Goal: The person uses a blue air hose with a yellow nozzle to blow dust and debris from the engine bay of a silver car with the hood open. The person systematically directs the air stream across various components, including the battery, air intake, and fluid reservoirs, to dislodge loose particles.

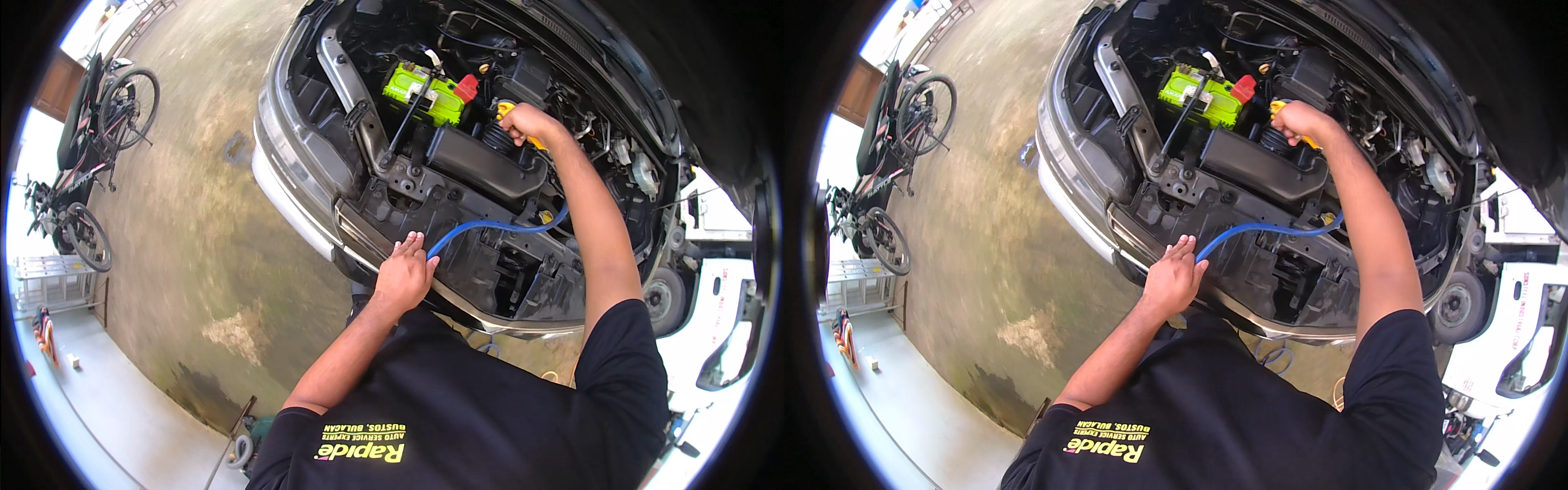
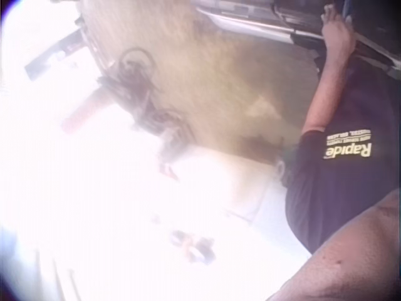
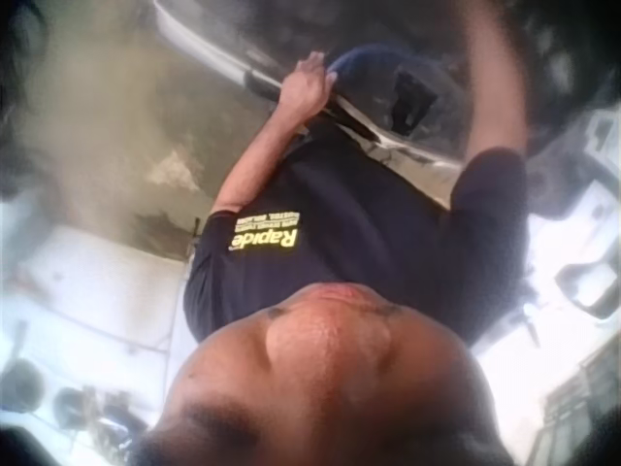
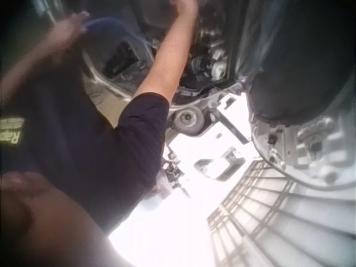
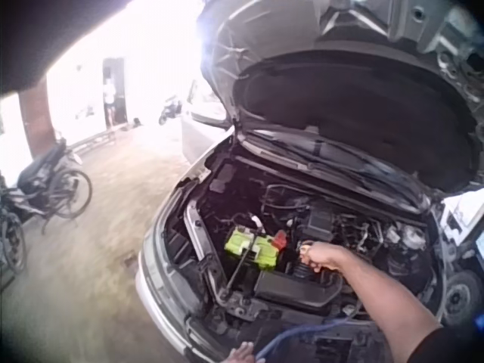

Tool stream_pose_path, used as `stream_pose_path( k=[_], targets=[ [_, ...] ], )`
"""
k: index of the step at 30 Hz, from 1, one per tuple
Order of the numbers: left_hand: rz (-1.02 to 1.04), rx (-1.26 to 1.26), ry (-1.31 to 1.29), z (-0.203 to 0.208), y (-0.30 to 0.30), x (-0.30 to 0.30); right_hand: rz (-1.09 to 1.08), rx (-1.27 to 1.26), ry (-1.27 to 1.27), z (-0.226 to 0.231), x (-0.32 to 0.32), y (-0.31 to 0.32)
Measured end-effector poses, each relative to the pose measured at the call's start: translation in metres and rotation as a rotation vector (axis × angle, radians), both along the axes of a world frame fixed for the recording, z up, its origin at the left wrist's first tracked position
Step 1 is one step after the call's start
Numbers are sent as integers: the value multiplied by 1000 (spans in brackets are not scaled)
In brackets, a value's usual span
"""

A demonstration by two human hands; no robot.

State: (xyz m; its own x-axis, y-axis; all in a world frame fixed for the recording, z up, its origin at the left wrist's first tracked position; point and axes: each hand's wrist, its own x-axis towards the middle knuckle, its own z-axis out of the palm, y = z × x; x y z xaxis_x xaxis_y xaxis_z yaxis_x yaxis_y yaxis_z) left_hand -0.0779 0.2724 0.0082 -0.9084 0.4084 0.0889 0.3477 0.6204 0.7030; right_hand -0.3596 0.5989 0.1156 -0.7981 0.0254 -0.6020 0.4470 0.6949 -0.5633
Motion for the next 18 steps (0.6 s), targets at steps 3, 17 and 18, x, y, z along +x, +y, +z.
stream_pose_path(
  k=[3,17,18],
  targets=[
    [-21,-19,16,1,-1,-1,-4,-25,-72,6,14,-7],
    [-45,-128,-16,12,6,-6,-362,-118,286,33,86,81],
    [-61,-150,-26,17,9,-7,-411,-107,312,26,90,105]
  ],
)
